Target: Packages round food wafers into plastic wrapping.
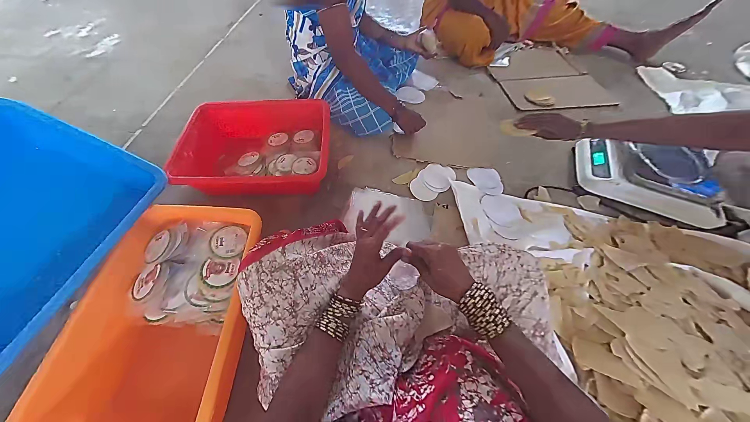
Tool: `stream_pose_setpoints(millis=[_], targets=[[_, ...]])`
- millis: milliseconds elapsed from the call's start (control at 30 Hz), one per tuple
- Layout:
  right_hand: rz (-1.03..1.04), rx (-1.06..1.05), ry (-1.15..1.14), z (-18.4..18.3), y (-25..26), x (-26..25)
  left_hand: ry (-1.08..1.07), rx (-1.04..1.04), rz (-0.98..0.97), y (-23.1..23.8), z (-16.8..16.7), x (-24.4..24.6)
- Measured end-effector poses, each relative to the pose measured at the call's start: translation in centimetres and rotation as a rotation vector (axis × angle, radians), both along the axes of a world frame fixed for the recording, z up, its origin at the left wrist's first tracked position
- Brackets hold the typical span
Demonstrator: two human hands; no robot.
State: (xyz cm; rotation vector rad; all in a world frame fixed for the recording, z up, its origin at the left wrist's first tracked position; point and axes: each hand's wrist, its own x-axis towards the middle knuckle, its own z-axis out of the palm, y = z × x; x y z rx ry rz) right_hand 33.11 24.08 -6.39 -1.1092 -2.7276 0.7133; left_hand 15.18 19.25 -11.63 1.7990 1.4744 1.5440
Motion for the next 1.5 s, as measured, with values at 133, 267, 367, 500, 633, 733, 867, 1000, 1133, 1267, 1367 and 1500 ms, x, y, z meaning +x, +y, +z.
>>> stream_pose_setpoints(millis=[133,267,367,500,633,733,867,1000,1133,1267,1367,1500], targets=[[0.131,0.001,0.112,0.0,0.1,0.6,-0.051,-0.045,-0.344,0.0,-0.6,0.2],[-0.008,-0.059,0.363,0.0,0.2,1.0,-0.061,-0.123,-0.294,-0.1,-0.1,-0.3],[-0.165,-0.126,0.522,-0.4,0.7,1.0,-0.129,-0.138,-0.205,-0.1,-0.4,-0.1],[-0.297,-0.292,0.525,-0.7,0.8,1.1,-0.366,-0.103,-0.09,0.8,-0.5,0.1],[-0.323,-0.18,0.584,-1.9,0.5,1.0,-0.439,-0.162,-0.134,0.9,-0.2,0.2],[-0.282,-0.035,0.555,-1.9,1.1,1.0,-0.567,-0.36,-0.291,1.1,0.0,0.1],[-0.22,-0.074,0.591,-2.5,2.6,1.5,-0.727,-0.458,-0.325,1.0,-0.3,-0.2],[-0.303,-0.21,0.577,-3.5,6.3,2.2,-0.666,-0.39,-0.108,1.2,-0.7,-0.1],[-0.531,-0.186,0.382,-5.1,13.2,3.0,-0.807,-0.33,0.064,1.1,-0.2,-0.1],[-0.608,-0.125,0.076,-7.6,20.2,2.5,-0.908,-0.313,0.152,1.4,-0.3,0.0],[-0.586,-0.118,-0.078,-10.0,23.9,1.4,-0.939,-0.338,0.187,1.7,-0.5,0.1],[-0.575,-0.08,-0.202,-12.5,25.6,-0.2,-0.953,-0.391,0.197,2.0,-0.9,0.2]])
